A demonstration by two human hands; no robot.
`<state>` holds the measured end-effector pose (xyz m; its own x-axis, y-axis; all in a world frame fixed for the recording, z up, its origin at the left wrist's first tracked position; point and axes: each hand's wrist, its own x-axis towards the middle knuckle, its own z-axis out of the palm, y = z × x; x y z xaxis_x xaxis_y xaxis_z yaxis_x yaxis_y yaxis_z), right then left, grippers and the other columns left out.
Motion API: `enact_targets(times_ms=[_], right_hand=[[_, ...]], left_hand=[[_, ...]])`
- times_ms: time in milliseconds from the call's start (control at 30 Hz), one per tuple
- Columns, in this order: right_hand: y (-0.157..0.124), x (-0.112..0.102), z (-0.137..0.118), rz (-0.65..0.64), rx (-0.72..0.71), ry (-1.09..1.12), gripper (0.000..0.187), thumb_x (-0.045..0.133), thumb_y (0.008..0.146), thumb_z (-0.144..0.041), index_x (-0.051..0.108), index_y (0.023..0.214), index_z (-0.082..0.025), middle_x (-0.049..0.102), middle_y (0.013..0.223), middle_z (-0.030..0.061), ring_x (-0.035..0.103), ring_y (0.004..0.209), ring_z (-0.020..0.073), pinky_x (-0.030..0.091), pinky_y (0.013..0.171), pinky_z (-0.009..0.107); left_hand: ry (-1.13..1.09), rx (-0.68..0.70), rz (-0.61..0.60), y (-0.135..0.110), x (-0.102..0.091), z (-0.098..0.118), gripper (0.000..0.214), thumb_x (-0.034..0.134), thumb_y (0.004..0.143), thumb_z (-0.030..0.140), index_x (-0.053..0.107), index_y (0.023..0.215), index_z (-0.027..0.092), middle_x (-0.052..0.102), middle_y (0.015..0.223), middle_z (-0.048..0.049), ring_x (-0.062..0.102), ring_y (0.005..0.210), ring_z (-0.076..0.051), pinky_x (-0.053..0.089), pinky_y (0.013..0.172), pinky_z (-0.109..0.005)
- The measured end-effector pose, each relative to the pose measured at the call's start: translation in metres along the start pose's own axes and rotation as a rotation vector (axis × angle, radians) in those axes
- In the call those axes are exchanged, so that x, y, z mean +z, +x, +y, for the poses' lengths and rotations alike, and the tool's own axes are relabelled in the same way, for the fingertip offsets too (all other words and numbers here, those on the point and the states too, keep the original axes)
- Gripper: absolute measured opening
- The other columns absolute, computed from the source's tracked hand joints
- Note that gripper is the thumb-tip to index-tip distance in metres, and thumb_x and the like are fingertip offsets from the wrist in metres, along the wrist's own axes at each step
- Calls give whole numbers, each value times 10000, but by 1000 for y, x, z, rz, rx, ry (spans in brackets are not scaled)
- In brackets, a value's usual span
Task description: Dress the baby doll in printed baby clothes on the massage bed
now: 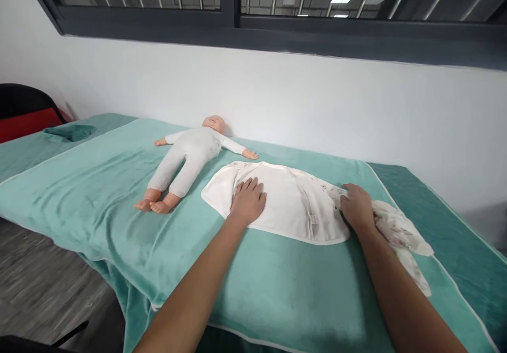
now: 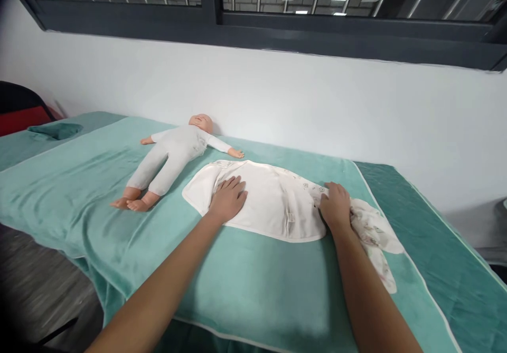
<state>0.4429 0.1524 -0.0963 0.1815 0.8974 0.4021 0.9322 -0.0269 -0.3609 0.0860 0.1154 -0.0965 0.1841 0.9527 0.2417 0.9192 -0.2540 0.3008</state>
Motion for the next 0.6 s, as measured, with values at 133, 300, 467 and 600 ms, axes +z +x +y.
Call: enact_targets(times_ms=[133,300,467,600], right_hand=[[9,1,17,-11,102,-52,475,469,860,-277,651,1245,-67,669,1260,242,618,1176,363,456,1024,505],[3,-2,16,-16,77,-155,464,475,869,-244,653,1257,-63,684,1224,243,642,1130,355,483,980,478],[-20,-4,0,41,-140,-243,506,449,759,-78,674,1213,-78,681,1240,218,627,1158,334,466,1021,474],[-31,-6,-7,108,-159,-227,505,466,743,-82,668,1205,-99,654,1286,204,610,1175,324,467,1023,471]], left_hand=[[-15,-7,-2,0,0,0,455,345,1014,375,578,1360,193,447,1578,-81,371,1475,-270,277,1232,-487],[-24,-11,-3,0,-1,0,441,353,1011,369,582,1349,202,450,1576,-80,374,1474,-266,279,1232,-487],[-16,-9,-5,0,-1,0,451,346,1012,370,579,1357,198,451,1576,-80,367,1479,-269,272,1234,-490],[-11,-12,-11,0,-2,0,448,350,1010,368,580,1358,204,454,1574,-75,366,1481,-260,270,1236,-481]])
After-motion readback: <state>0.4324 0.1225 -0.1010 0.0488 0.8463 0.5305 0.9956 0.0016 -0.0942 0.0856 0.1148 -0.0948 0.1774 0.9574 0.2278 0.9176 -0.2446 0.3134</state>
